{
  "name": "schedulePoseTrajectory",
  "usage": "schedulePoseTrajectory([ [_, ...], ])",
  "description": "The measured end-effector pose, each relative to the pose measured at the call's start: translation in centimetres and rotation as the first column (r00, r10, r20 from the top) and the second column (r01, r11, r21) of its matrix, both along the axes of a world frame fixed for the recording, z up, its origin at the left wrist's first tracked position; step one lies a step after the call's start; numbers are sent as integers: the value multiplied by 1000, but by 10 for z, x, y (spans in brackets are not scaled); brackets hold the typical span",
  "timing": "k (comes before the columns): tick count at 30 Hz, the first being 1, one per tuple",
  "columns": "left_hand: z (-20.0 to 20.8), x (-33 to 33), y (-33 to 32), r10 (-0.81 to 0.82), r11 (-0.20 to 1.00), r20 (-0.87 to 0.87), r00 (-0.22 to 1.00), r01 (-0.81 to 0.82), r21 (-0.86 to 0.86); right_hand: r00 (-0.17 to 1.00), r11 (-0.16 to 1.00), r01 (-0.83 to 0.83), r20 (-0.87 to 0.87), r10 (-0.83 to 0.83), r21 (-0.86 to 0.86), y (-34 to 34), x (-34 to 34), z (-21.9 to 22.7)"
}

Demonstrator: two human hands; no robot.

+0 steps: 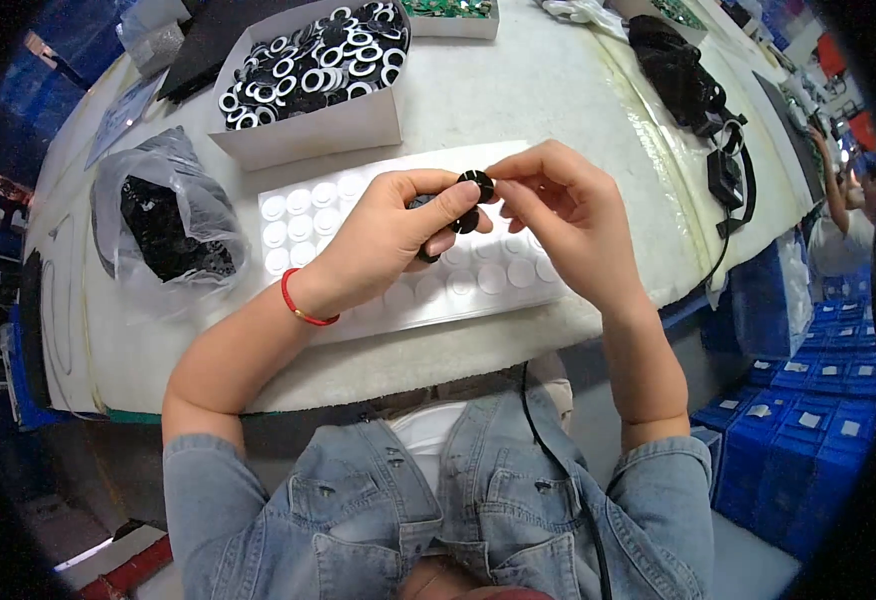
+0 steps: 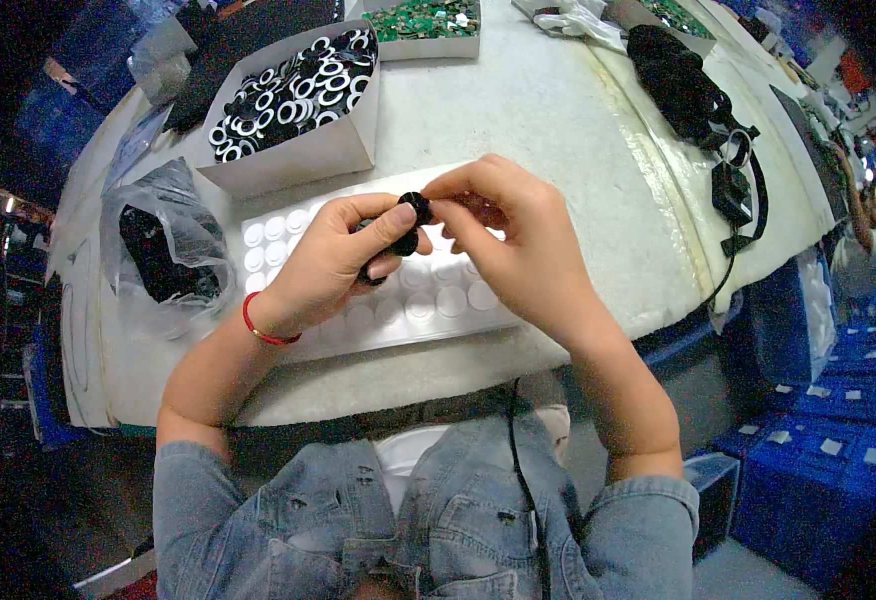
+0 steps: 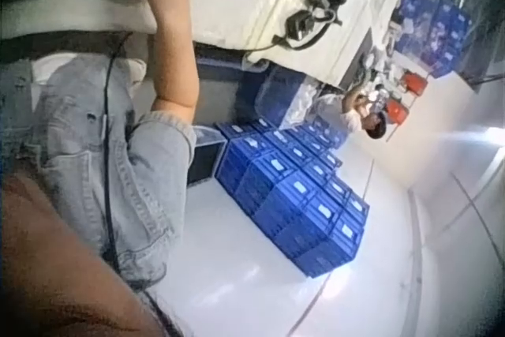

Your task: The person assembles small circular components by hand, fitting two parts together and placing them into a white organizing tray.

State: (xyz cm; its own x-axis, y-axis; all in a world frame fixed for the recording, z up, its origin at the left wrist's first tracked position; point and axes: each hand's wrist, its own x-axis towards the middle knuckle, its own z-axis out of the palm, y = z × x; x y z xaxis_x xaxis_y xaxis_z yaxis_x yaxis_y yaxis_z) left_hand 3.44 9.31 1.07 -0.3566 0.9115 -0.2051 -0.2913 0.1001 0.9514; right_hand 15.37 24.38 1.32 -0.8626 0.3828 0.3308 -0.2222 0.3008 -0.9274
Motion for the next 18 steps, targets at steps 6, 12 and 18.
schedulePoseTrajectory([
  [6, -5, -12, -6, 21, 1000, 92, 996, -19, -18, 922, 929, -243, 365, 131, 280, 8, 25, -12],
  [12, -14, -12, -4, -73, 997, 142, 987, 76, -13, 899, 875, -314, 413, 148, 368, 2, 23, -11],
  [18, -13, -10, -4, -12, 997, 247, 969, 29, -66, 851, 794, -443, 474, 227, 416, 10, 8, -9],
])
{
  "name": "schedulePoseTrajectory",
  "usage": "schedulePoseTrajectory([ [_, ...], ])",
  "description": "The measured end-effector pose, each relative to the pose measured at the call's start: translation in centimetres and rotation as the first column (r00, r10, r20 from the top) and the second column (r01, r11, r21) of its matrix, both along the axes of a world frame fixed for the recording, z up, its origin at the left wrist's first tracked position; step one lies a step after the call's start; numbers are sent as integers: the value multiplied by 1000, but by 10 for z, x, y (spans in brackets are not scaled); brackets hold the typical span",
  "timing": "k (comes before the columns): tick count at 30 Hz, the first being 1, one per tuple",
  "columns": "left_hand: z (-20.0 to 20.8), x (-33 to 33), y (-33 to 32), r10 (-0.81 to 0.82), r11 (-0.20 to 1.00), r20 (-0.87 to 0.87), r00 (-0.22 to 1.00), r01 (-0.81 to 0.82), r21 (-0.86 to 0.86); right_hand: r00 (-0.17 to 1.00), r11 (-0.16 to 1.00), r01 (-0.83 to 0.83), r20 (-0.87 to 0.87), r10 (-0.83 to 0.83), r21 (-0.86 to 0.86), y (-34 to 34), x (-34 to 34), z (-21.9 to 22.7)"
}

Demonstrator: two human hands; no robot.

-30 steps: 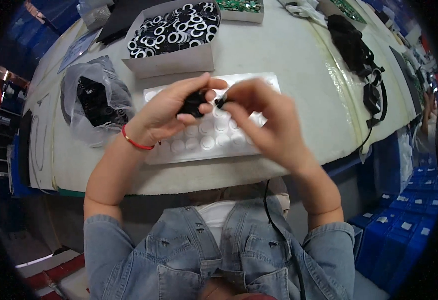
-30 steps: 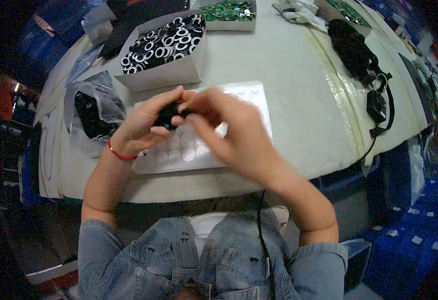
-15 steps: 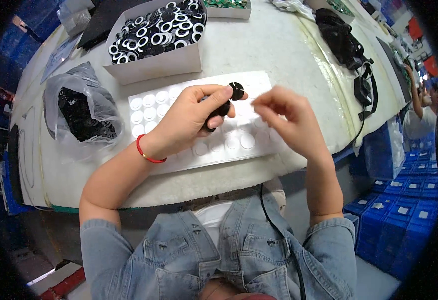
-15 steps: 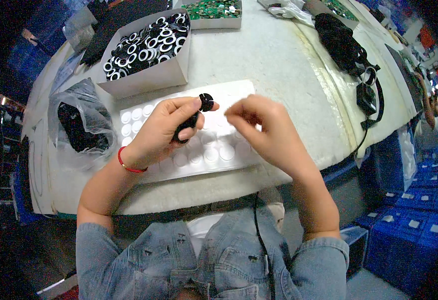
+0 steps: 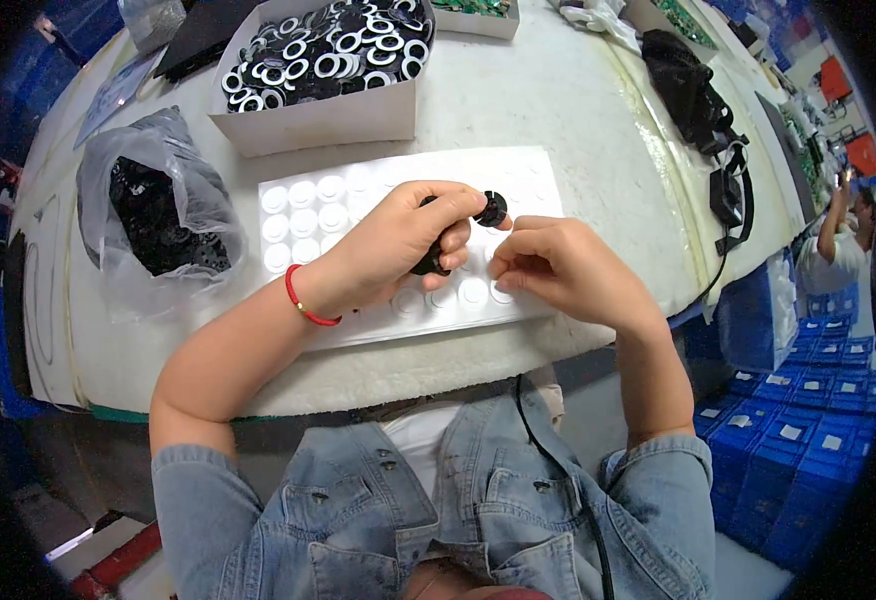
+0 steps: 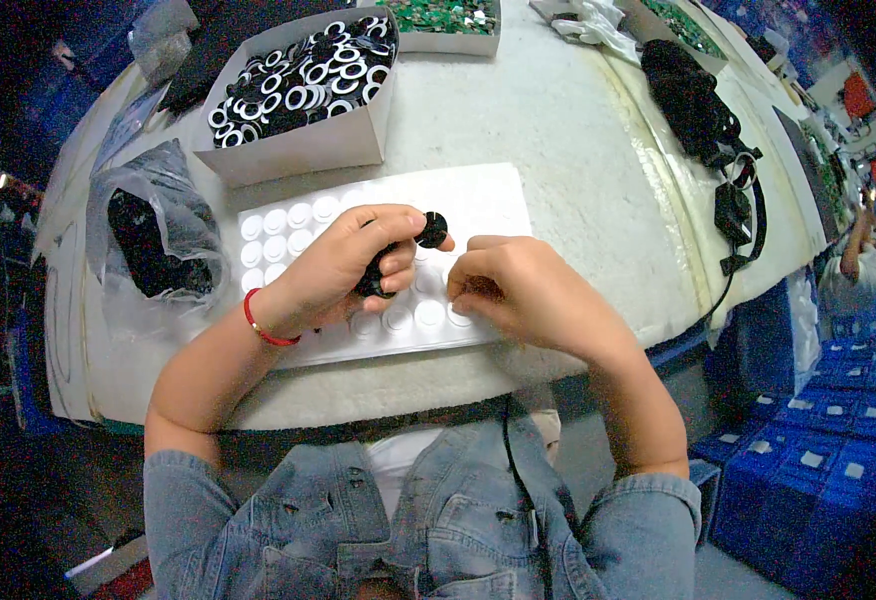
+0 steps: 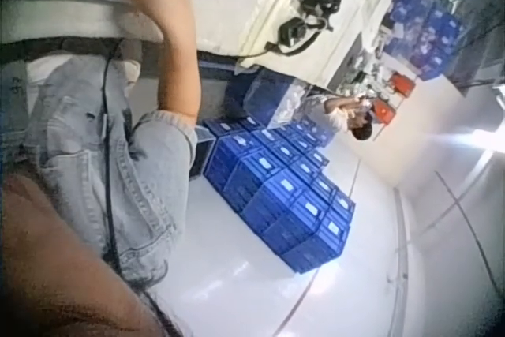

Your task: The person assembles small circular components by hand, fitting two parts together and placing them into a white organizing tray.

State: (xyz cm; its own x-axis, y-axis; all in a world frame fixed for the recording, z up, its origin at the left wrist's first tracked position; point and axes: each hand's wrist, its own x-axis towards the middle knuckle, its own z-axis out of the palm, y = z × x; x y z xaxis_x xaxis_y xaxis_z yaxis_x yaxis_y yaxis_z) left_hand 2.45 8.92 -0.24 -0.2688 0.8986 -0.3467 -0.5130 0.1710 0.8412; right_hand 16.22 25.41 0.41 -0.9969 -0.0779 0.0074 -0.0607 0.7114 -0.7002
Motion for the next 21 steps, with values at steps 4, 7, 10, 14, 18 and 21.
schedulePoseTrajectory([
  [4, -7, -6, -1, -37, 998, -23, 999, 38, 45, 994, 997, -75, 88, 72, 32, 3, -3, 4],
  [7, -13, -3, 2, -1, 997, -228, 974, 18, 71, 979, 988, -153, 134, 153, -8, 11, 3, 12],
  [10, -14, -1, 1, -39, 995, -426, 904, 75, 69, 986, 972, -126, 80, 145, -199, 16, 12, 9],
  [14, -8, 3, 0, -79, 991, -492, 867, 122, 57, 989, 831, 131, 15, -146, -541, 5, 12, 18],
  [18, -8, 1, -3, -64, 993, -431, 900, 100, 62, 890, 742, 362, -28, -456, -564, -19, -6, 9],
  [21, -8, 1, 0, -53, 994, -351, 935, 84, 75, 845, 738, 381, -115, -523, -557, -23, -11, -2],
])
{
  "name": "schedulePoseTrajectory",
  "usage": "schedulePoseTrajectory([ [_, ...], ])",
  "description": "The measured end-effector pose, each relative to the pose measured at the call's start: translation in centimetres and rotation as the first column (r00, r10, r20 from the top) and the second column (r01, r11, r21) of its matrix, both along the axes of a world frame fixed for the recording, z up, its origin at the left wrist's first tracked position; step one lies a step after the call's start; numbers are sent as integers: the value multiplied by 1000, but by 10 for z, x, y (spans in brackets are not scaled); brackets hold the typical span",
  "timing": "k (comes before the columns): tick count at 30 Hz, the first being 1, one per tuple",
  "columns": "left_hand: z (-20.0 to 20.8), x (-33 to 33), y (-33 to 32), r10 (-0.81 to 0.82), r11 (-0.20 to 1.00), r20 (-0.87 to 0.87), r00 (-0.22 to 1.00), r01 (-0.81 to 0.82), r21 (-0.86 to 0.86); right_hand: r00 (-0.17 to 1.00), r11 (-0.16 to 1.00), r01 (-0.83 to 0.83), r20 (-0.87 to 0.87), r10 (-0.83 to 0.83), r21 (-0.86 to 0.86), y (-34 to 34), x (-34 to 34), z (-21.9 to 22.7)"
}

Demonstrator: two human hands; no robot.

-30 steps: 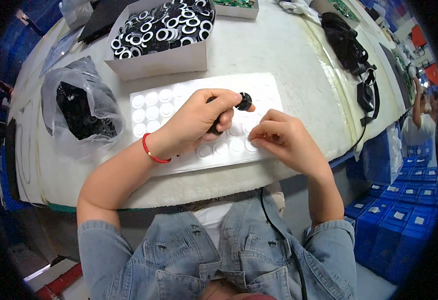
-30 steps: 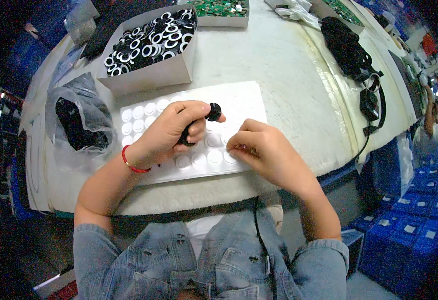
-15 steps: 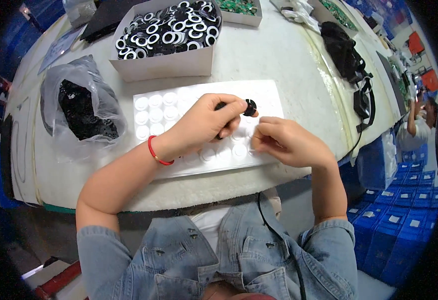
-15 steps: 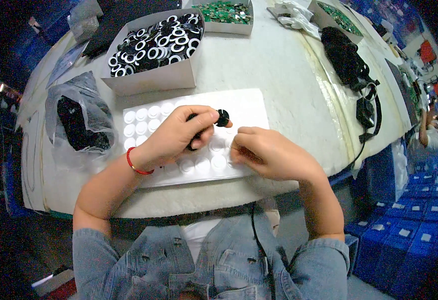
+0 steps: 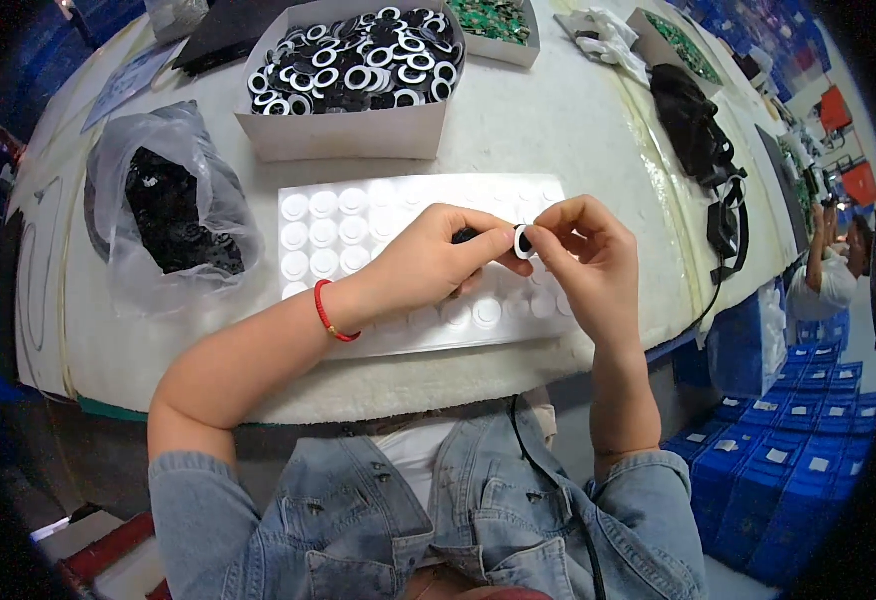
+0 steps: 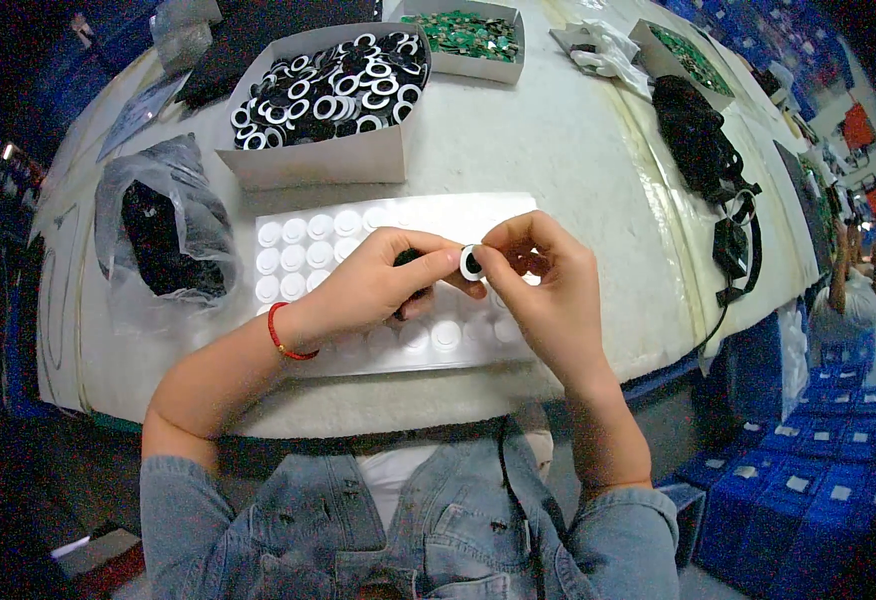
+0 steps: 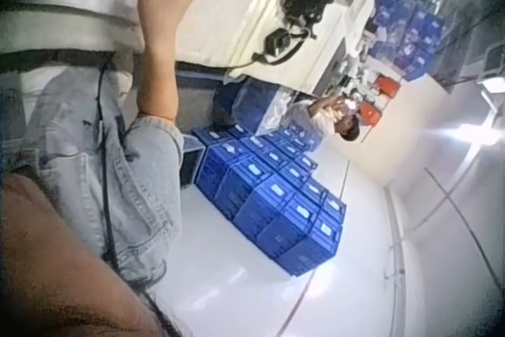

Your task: The person assembles small circular components by hand, fitting two parts together and placing them into a white organizing tray.

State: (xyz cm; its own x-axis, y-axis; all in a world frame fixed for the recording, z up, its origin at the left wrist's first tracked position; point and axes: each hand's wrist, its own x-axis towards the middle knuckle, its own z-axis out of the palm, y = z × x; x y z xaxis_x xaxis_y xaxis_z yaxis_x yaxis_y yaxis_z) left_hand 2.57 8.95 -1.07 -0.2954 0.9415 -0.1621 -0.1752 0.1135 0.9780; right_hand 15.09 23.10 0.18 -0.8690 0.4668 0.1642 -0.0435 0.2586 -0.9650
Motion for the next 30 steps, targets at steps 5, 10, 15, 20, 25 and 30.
schedulePoseTrajectory([
  [5, 2, 2, 2, -8, 1000, 87, 996, 8, -3, 994, 988, 93, -67, -85, 119, -1, 1, -3],
  [10, 2, 2, 2, 23, 999, 63, 998, -24, 26, 994, 990, 106, -48, -102, 90, -3, -3, -2],
  [15, 0, 4, 0, 60, 997, 23, 998, -61, 53, 993, 989, 115, -7, -115, 97, -5, -2, -2],
  [20, -3, 8, 1, 96, 993, -7, 995, -95, 66, 995, 992, 99, -2, -99, 79, -5, 0, -5],
  [25, -3, 9, 1, 135, 988, -76, 988, -128, 87, 999, 999, 12, 52, -9, -52, -2, 1, 0],
  [30, -3, 6, 0, 136, 990, -201, 970, -125, 67, 995, 982, -51, 70, 64, -179, -1, 2, -1],
])
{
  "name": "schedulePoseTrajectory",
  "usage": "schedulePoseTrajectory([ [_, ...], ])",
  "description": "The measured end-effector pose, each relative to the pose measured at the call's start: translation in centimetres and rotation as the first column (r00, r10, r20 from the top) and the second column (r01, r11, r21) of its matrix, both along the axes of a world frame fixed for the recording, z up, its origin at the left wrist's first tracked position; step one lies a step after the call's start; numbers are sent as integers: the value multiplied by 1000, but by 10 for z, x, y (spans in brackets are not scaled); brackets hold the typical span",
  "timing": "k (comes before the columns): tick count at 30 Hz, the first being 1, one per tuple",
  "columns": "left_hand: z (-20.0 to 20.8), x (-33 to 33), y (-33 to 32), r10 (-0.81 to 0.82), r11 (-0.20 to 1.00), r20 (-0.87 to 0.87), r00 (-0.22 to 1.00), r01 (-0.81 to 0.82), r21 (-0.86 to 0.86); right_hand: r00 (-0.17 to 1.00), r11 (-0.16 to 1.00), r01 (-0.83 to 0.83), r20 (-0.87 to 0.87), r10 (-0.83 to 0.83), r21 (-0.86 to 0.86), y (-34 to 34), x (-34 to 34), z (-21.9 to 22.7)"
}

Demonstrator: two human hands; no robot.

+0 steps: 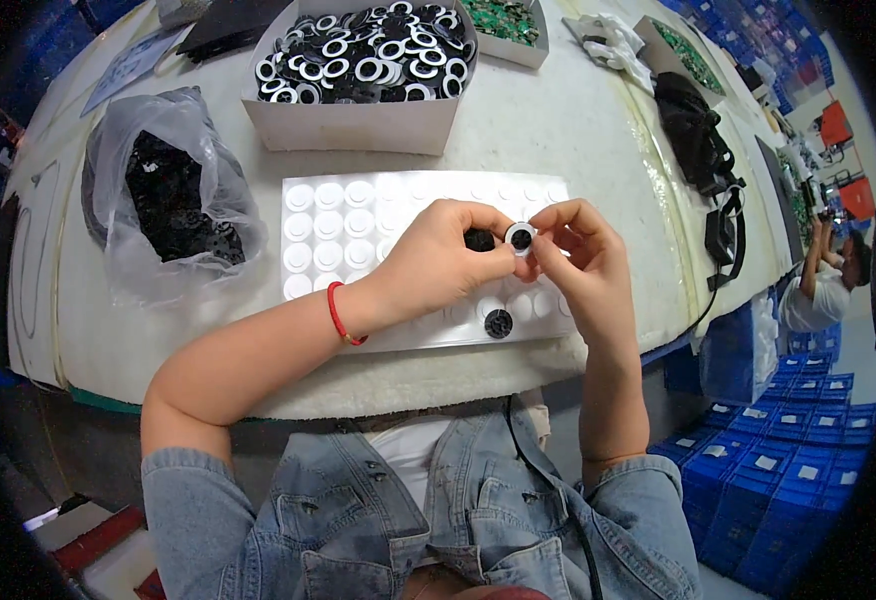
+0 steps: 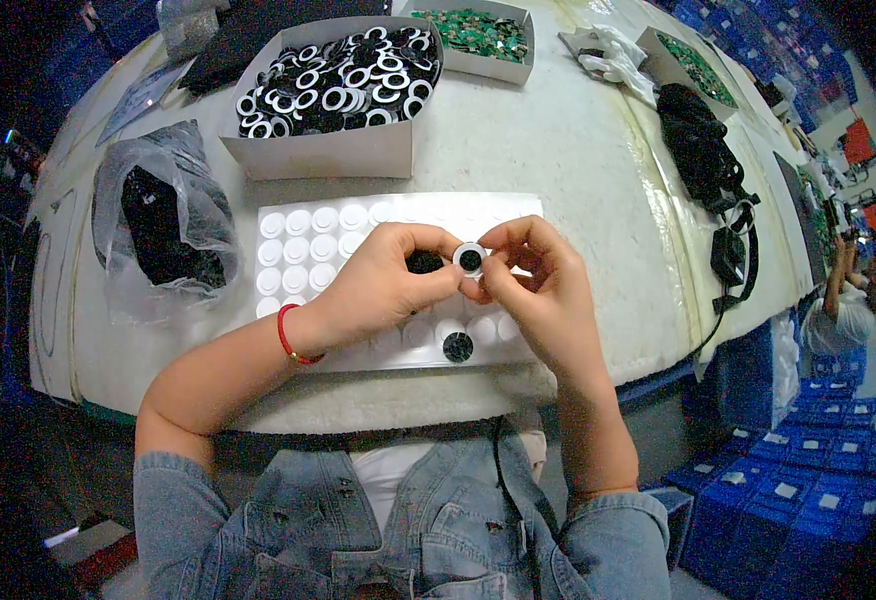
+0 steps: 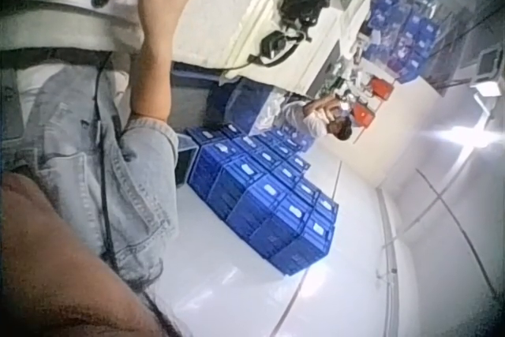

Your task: The person assembles small circular components by hand, fitting two parts together and placing them into a white organizing tray.

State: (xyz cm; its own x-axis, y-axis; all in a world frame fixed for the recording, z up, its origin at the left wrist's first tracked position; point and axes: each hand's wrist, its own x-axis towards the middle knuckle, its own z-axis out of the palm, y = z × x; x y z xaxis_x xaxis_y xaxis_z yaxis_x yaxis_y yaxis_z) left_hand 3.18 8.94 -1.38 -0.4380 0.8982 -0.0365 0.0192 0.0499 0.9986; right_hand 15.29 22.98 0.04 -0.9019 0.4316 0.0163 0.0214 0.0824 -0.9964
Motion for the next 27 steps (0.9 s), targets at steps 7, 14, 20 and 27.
schedulePoseTrajectory([
  [7, -7, -4, 1, -14, 1000, -10, 1000, 14, 10, 991, 988, -118, 57, 124, -95, 4, -6, 5],
  [14, 6, -6, -1, -21, 1000, 236, 971, 22, -2, 956, 860, -292, 151, 252, 418, 24, -60, 48],
  [20, 9, -15, 5, -32, 998, 604, 797, 62, -28, 965, 916, -135, -159, 208, 378, 16, -110, 93],
  [27, 4, -24, -2, -4, 1000, 634, 773, 22, -20, 899, 604, -414, 202, 389, 681, 14, -57, 62],
])
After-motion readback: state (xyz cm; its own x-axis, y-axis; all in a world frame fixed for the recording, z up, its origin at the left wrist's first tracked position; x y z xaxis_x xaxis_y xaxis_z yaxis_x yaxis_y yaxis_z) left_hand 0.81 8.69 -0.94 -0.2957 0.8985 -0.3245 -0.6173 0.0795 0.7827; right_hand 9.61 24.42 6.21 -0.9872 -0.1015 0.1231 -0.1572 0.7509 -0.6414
